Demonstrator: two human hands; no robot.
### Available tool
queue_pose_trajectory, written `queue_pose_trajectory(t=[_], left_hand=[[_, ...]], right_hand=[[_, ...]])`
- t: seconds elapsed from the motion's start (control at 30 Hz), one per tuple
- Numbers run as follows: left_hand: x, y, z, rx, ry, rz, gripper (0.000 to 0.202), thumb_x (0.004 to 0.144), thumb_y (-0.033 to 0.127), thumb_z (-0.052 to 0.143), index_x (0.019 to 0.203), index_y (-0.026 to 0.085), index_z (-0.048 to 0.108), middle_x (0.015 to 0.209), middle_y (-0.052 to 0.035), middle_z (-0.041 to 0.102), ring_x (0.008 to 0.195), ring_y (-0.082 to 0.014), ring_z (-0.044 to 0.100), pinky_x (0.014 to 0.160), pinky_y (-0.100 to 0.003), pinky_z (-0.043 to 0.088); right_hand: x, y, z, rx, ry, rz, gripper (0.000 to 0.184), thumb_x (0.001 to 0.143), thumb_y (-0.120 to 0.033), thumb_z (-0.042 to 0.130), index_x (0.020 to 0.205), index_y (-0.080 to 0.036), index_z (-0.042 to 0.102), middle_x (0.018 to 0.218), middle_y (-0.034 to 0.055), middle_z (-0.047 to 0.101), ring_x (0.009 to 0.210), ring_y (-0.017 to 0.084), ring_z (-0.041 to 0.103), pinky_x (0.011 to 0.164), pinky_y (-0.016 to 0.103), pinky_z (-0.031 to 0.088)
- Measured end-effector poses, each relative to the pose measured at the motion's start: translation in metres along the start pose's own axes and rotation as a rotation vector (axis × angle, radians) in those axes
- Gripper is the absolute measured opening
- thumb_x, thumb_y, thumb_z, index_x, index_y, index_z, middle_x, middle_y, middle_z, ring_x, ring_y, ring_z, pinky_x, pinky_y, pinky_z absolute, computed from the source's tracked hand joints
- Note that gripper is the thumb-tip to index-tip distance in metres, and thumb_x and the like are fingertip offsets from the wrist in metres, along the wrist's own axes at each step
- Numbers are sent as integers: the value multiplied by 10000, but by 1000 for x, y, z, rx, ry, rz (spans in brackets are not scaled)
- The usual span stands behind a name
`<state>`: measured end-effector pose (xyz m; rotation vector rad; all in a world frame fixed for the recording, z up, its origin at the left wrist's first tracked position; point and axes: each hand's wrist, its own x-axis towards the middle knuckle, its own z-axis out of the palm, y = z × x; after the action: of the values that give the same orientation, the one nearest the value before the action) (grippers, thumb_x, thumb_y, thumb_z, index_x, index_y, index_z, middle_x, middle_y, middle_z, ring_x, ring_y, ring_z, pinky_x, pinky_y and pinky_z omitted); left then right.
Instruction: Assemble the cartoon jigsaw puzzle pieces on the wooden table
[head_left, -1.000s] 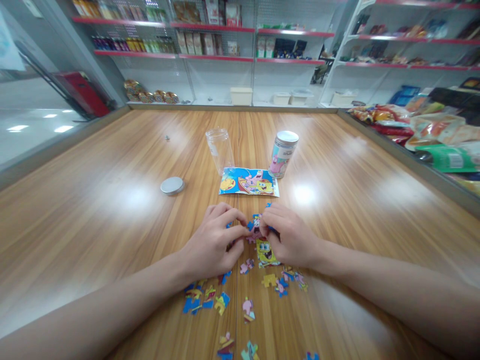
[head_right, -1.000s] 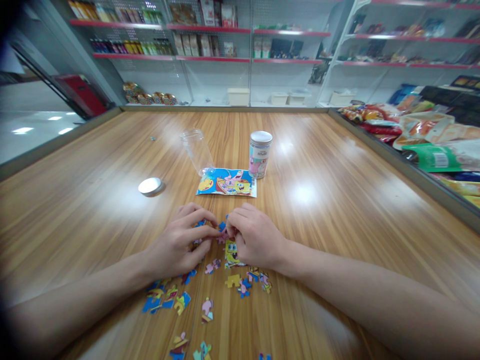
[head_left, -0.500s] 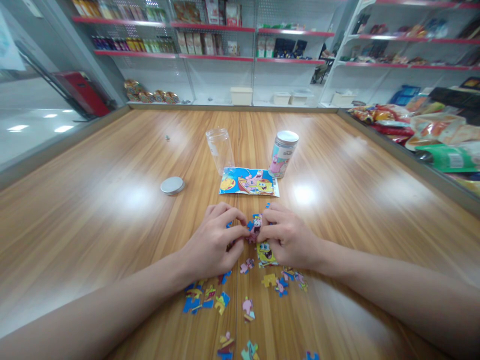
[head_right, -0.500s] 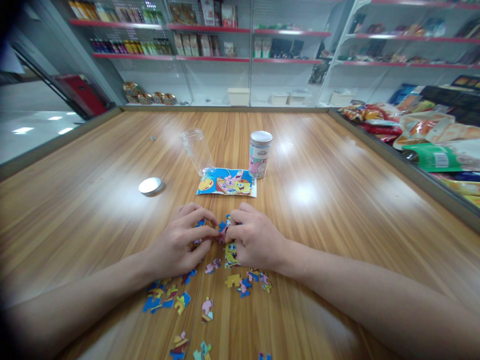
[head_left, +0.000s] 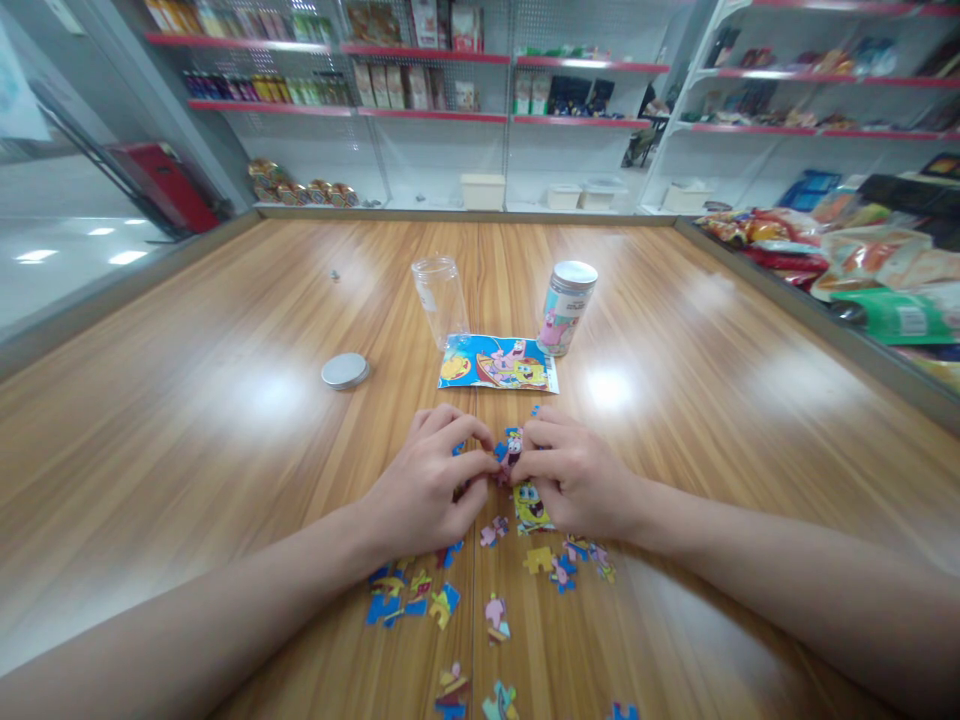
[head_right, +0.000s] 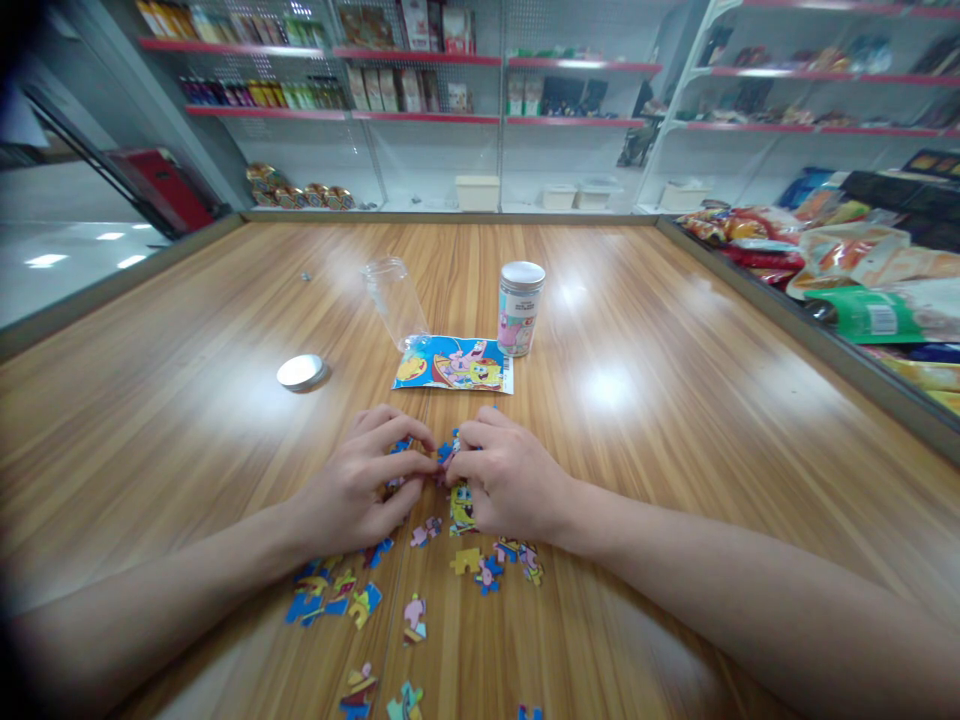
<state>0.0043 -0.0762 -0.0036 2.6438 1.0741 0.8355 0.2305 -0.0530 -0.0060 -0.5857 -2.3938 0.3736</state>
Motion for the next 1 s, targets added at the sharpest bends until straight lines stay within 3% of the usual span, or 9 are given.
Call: queue_pose_trajectory(t=[0.37,0.53,0.67,1.0], left_hand=[[0,1,-3,-53,34,-1,181,836,106,568,875,215,707,1038,-54,631,996,-229,526,885,-448,392],[4,12,-17,-121,-143,134,172,770,139,603,890,222,695,1172,-79,593,1061,-274,498,908,-489,388],[5,16,-21,-101,-246,154,183,731,167,637,901,220,680,1247,-98,548,1114,-306,472,931,-514,383],[4,15,-19,-76,-283,114,137,777,214,629,913,207,644,1302,-105,527,1166,-317,451,982,-534,368]], right_hand=[[-3,2,2,24,11,14,248,780,15,526,774,-154,708,776,53,592,767,175,466,681,321,380],[-1,-1,0,23,55,33,248,812,-9,514,788,-160,709,750,57,567,765,184,460,662,322,383],[-1,0,0,25,70,43,245,822,-16,515,765,-167,698,733,48,557,760,182,457,671,325,390],[-2,2,1,6,31,76,234,799,0,516,753,-152,688,743,48,565,763,178,468,678,318,386]])
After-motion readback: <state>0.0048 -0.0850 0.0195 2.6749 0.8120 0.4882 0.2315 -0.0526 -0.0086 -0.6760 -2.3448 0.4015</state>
